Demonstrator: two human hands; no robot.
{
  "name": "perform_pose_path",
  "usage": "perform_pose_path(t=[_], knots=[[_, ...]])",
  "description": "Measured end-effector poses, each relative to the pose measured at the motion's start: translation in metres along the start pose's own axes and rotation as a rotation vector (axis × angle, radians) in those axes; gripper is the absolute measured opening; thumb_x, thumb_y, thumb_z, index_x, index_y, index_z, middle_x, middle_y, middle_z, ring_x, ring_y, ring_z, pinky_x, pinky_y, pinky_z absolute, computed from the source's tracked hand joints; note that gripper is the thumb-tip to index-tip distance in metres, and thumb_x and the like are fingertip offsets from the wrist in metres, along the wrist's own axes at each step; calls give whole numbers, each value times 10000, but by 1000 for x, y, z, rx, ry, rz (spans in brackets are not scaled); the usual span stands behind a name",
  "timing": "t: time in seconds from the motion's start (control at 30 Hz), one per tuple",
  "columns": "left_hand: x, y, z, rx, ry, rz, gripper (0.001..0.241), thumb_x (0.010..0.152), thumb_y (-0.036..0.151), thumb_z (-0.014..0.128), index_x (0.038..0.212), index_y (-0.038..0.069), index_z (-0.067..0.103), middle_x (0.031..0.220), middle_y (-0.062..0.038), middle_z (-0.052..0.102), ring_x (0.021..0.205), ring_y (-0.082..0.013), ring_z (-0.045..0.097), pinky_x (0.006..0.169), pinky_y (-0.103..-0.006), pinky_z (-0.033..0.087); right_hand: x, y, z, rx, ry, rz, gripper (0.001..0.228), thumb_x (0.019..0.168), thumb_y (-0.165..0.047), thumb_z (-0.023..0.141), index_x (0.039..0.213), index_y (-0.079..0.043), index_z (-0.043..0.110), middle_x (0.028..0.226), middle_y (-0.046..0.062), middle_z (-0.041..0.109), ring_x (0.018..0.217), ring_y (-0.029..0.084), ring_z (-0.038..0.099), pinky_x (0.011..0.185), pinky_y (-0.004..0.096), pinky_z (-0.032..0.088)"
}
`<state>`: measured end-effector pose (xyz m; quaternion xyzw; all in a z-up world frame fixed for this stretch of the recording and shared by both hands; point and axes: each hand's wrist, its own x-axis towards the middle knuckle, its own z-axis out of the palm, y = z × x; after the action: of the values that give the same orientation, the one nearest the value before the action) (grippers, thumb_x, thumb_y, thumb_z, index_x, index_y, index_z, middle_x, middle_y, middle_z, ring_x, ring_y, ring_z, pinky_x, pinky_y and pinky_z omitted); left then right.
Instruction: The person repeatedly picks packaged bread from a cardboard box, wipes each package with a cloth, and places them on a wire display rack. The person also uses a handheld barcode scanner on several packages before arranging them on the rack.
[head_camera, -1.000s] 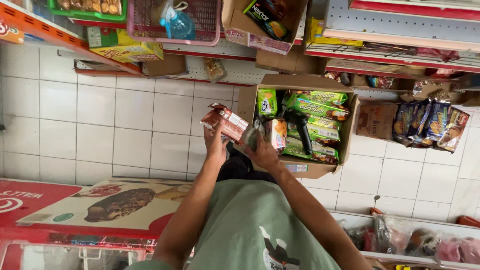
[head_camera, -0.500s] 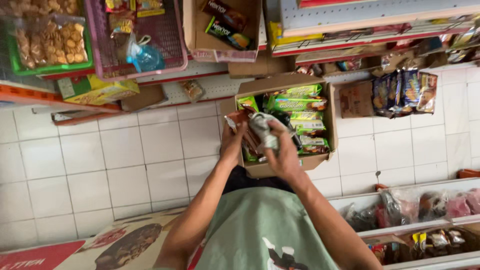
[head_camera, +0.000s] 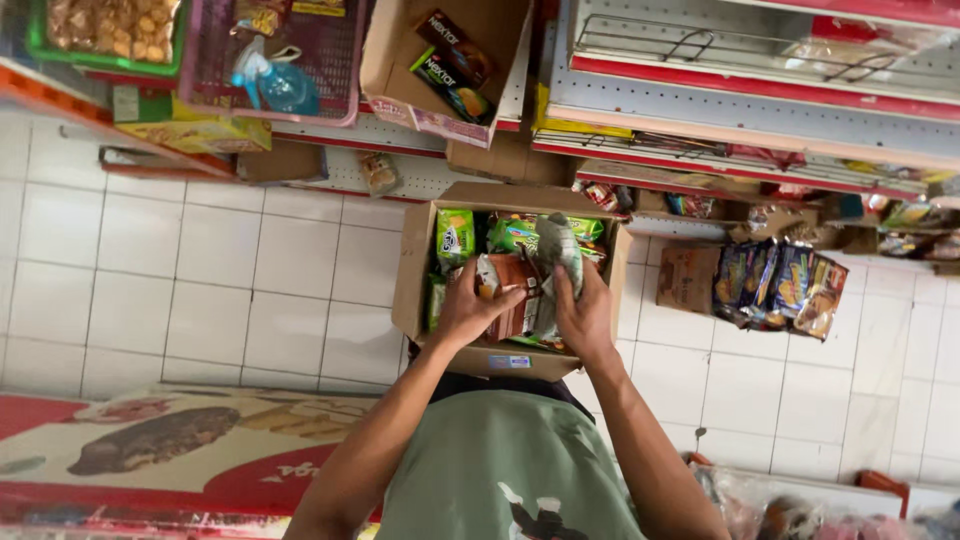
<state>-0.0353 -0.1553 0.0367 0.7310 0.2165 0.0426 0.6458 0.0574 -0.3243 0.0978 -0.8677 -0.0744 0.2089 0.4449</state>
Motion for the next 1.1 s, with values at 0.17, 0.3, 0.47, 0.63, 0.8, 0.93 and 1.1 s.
perform_pose_path(t=[0.17, 0.3, 0.47, 0.63, 0.8, 0.93, 1.1], knots=[[-3, 12, -4, 264, 94, 46, 853, 749, 301, 820, 1453, 16, 432, 1155, -222, 719, 1018, -344, 719, 876, -417, 570, -7, -15, -5, -102, -213, -776, 566, 809, -61, 690, 1358, 30, 585, 1410, 267, 586, 1338, 407, 547, 1127, 445, 446], [-12, 17, -21, 302, 171, 138, 783, 811, 311, 816, 1452, 22, 470, 1275, -206, 700, 1149, -345, 668, 953, -421, 539, 6, -19, 15, -188, -189, -1091, 535, 694, -37, 693, 1227, -58, 658, 1387, 228, 584, 1353, 422, 499, 1157, 564, 324], [-18, 17, -45, -293, 26, 31, 828, 790, 380, 844, 1438, 35, 463, 1290, -130, 665, 1210, -304, 651, 1057, -439, 528, 25, 6, 20, 131, -120, -694, 423, 869, -11, 611, 1290, -51, 598, 1353, 199, 646, 1228, 317, 666, 1065, 371, 525], [-1, 3, -35, -1070, -165, -65, 844, 914, 529, 748, 1537, 80, 397, 1370, -91, 588, 1270, -278, 573, 1077, -498, 485, 12, 12, 4, 247, -131, -331, 337, 1012, -47, 610, 1346, -61, 653, 1192, 193, 737, 1098, 334, 690, 999, 388, 547], [33, -13, -4, -1413, -150, -237, 784, 960, 623, 574, 1532, 111, 414, 1466, -80, 575, 1353, -250, 540, 1146, -462, 418, -20, -2, 12, -74, 57, -671, 569, 738, 36, 734, 1299, -42, 669, 1411, 303, 593, 1345, 419, 563, 1115, 447, 450], [36, -23, 8, -1518, -108, -372, 767, 893, 667, 556, 1455, 153, 463, 1384, -107, 606, 1254, -285, 577, 1067, -512, 450, -34, -4, 9, -39, 234, -379, 548, 774, 21, 730, 1315, -53, 689, 1426, 289, 610, 1340, 379, 609, 1109, 386, 487], [28, -42, 14, -1444, -25, -392, 748, 968, 607, 628, 1511, 125, 448, 1427, -93, 566, 1289, -265, 548, 1100, -460, 455, -40, 5, 21, -102, 89, -439, 527, 776, -7, 763, 1297, -14, 678, 1375, 318, 598, 1331, 438, 571, 1086, 414, 472]])
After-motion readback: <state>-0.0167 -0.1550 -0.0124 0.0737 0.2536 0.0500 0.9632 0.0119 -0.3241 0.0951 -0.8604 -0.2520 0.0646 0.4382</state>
